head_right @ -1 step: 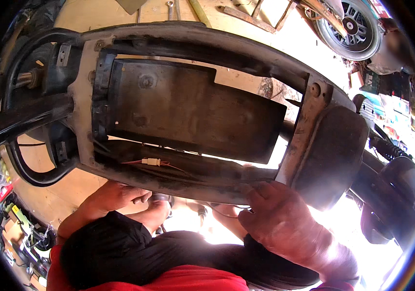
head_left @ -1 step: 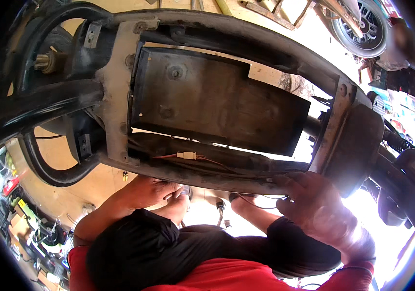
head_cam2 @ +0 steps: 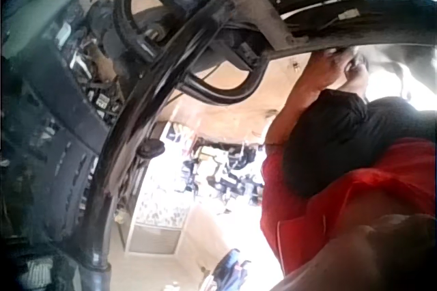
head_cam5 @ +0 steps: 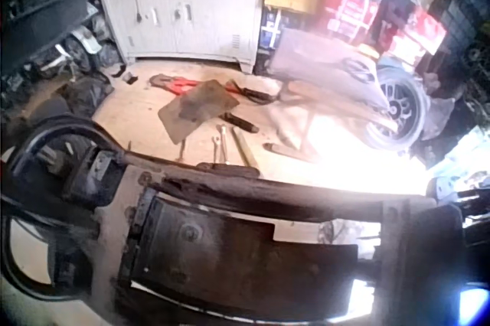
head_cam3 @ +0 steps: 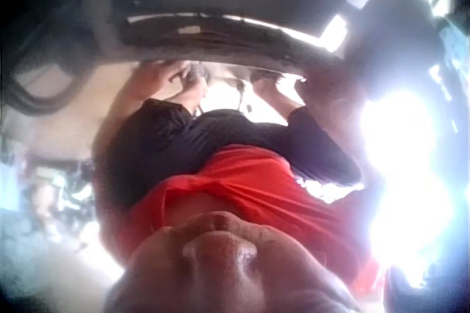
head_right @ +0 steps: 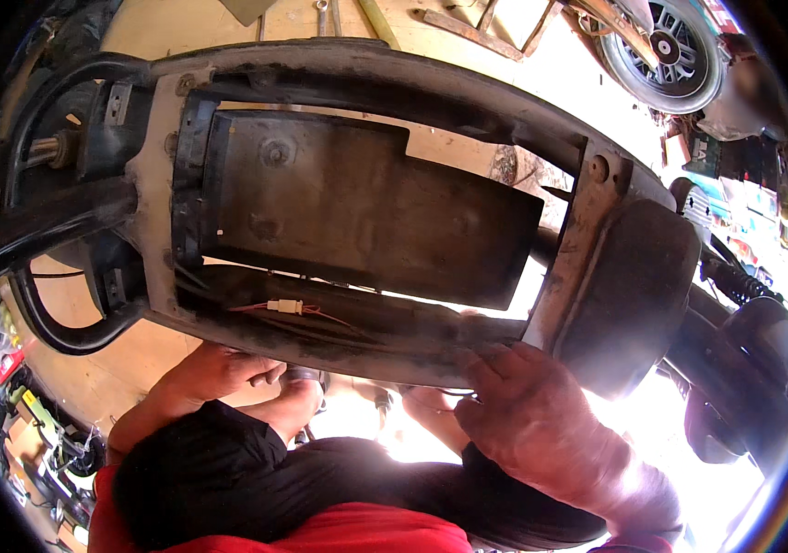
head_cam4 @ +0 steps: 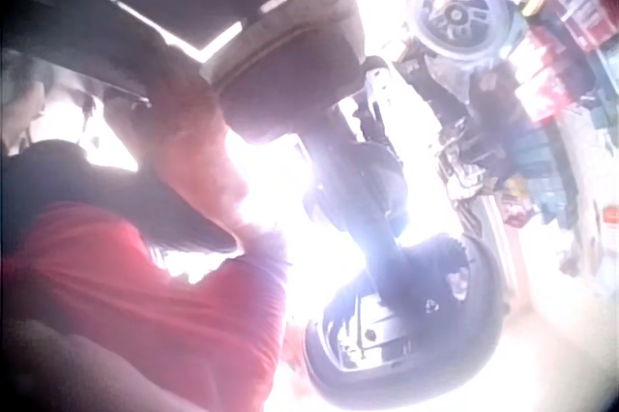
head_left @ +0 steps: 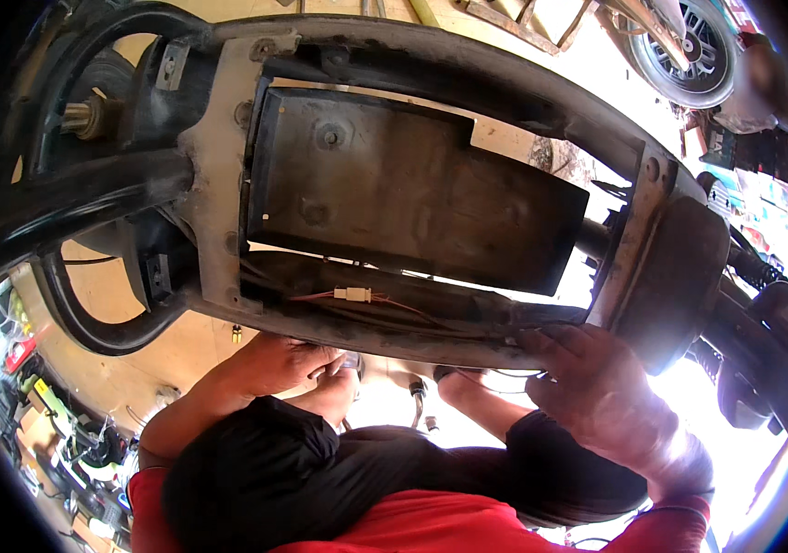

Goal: The person removes a floor panel from a scooter and uses a screwdriver to work on the internal components. They then connect a wire harness and continue adjusting parts within the scooter's frame.

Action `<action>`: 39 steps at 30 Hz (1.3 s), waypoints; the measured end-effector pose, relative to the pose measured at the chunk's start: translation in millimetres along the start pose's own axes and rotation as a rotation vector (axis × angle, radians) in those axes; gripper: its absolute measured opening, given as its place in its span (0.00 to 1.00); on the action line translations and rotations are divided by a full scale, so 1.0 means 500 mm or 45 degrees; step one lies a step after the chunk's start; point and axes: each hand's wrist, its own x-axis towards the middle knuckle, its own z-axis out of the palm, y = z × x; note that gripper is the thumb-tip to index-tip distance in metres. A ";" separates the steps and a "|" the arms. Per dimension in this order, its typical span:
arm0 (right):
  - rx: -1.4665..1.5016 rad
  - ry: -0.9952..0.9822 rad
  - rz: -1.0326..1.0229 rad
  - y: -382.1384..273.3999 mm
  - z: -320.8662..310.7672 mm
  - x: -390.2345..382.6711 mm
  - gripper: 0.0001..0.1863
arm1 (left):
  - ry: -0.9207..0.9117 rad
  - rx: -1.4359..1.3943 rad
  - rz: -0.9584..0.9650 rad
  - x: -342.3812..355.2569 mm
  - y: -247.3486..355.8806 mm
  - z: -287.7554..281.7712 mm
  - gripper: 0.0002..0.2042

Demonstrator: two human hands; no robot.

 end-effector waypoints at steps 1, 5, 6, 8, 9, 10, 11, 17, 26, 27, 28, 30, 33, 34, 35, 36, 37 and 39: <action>-0.028 -0.017 0.002 -0.003 0.003 -0.001 0.09 | -0.013 0.049 0.039 0.000 -0.005 0.001 0.05; -0.173 -0.151 -0.001 -0.023 0.001 0.006 0.06 | -0.043 0.158 0.175 0.004 -0.021 -0.005 0.05; -0.162 -0.189 -0.017 -0.016 0.002 0.000 0.07 | -0.041 0.140 0.181 0.002 -0.021 -0.004 0.05; -0.098 -0.174 -0.018 -0.014 -0.003 0.001 0.11 | -0.034 0.088 0.179 0.002 -0.023 -0.004 0.05; -0.046 -0.122 -0.003 -0.017 -0.011 0.005 0.13 | -0.030 0.053 0.171 0.002 -0.024 -0.005 0.05; 0.059 -0.083 0.027 -0.021 -0.021 0.010 0.14 | -0.050 0.099 0.127 0.002 -0.018 -0.007 0.04; 0.160 -0.035 0.048 -0.024 -0.029 0.018 0.15 | -0.071 0.147 0.076 -0.001 -0.007 -0.011 0.06; 0.540 0.282 0.239 -0.013 -0.007 0.124 0.15 | 0.018 -0.163 -0.106 -0.003 0.014 0.007 0.05; 0.945 -0.263 0.488 -0.010 0.125 0.235 0.17 | -0.031 0.119 0.024 0.019 -0.013 -0.016 0.06; 1.054 -0.263 0.471 -0.005 0.126 0.242 0.18 | -0.006 0.110 0.007 0.023 -0.012 -0.014 0.06; 1.139 -0.281 0.513 -0.003 0.122 0.247 0.18 | -0.003 0.201 0.083 0.028 -0.007 -0.013 0.07; 1.326 -0.336 0.595 -0.003 0.119 0.252 0.18 | 0.008 0.372 0.213 0.029 -0.005 -0.009 0.08; 1.402 -0.329 0.715 -0.001 0.109 0.259 0.18 | 0.074 -0.029 0.070 0.031 -0.031 -0.005 0.07; 1.483 -0.291 0.736 0.004 0.115 0.259 0.17 | 0.094 -0.081 0.036 0.028 -0.034 -0.004 0.07; 1.563 -0.247 0.756 0.012 0.121 0.257 0.17 | 0.112 -0.128 0.005 0.024 -0.024 -0.003 0.07; 1.643 -0.203 0.776 0.018 0.124 0.255 0.16 | 0.130 -0.175 -0.027 0.022 -0.018 -0.003 0.08; 1.684 -0.197 0.773 0.019 0.121 0.252 0.17 | 0.128 -0.144 -0.035 0.021 -0.018 -0.005 0.08; 1.761 -0.190 0.775 0.018 0.115 0.244 0.18 | 0.121 -0.090 -0.052 0.019 -0.024 -0.010 0.08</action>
